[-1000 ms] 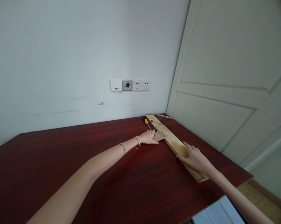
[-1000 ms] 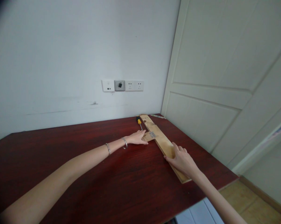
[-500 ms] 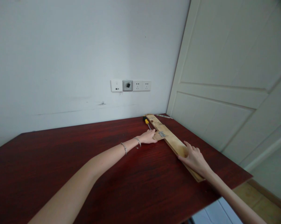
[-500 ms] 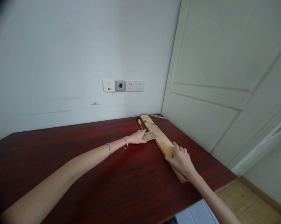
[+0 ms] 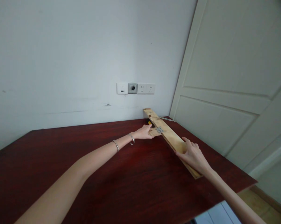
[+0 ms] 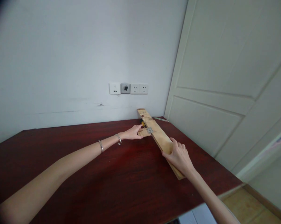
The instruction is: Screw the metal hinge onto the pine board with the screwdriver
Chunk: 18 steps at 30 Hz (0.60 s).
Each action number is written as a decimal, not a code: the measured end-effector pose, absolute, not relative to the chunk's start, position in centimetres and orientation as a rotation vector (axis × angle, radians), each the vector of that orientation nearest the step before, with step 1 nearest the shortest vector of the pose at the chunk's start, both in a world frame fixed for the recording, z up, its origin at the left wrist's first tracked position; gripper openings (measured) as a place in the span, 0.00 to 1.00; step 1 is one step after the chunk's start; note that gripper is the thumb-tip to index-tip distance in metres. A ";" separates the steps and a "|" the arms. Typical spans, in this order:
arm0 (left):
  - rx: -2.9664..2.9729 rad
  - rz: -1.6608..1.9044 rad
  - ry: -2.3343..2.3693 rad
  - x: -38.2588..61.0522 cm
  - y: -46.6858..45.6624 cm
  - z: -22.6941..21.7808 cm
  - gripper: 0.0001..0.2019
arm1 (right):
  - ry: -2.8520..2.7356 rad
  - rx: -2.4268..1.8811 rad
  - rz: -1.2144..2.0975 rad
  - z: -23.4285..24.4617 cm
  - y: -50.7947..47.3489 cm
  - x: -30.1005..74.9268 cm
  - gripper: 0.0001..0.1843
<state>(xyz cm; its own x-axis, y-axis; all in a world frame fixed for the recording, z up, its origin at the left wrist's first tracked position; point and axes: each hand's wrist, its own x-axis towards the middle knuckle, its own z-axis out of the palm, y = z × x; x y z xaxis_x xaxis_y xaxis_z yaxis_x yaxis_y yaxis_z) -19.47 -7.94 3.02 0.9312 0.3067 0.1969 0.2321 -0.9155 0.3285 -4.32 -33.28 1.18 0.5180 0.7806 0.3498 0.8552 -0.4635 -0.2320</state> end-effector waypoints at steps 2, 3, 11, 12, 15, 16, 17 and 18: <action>2.800 0.370 0.427 -21.7 -7.3 3.8 0.41 | -1.391 -2.340 -0.254 1.6 -32.6 -5.3 0.41; 2.801 0.390 0.434 -22.8 -7.0 4.1 0.42 | -1.405 -2.312 -0.245 1.7 -32.3 -5.8 0.41; 2.803 0.424 0.447 -28.8 -7.0 5.5 0.39 | -1.361 -2.184 -0.166 1.2 -31.4 -9.9 0.41; 2.827 0.410 0.471 -29.2 -7.2 5.4 0.40 | -1.352 -2.186 -0.154 1.1 -31.4 -10.5 0.42; 2.868 0.351 0.479 -30.8 -7.5 5.2 0.42 | -1.323 -2.234 -0.110 1.2 -31.7 -12.8 0.42; 2.877 0.322 0.479 -31.4 -7.5 5.1 0.41 | -1.316 -2.250 -0.104 1.2 -31.7 -13.7 0.42; 2.890 0.287 0.487 -32.1 -7.5 5.0 0.41 | -1.316 -2.262 -0.094 1.2 -31.8 -14.7 0.42; 2.906 0.246 0.508 -32.7 -7.5 5.0 0.40 | -1.318 -2.269 -0.090 1.2 -31.8 -15.7 0.41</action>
<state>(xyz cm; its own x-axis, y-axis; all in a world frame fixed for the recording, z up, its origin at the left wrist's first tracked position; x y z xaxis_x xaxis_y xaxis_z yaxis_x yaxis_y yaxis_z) -32.75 -7.53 5.01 0.9280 0.3488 0.1311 0.3189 -0.9253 0.2050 -15.66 -31.85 1.24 0.5266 0.7944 0.3028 0.8281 -0.3987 -0.3942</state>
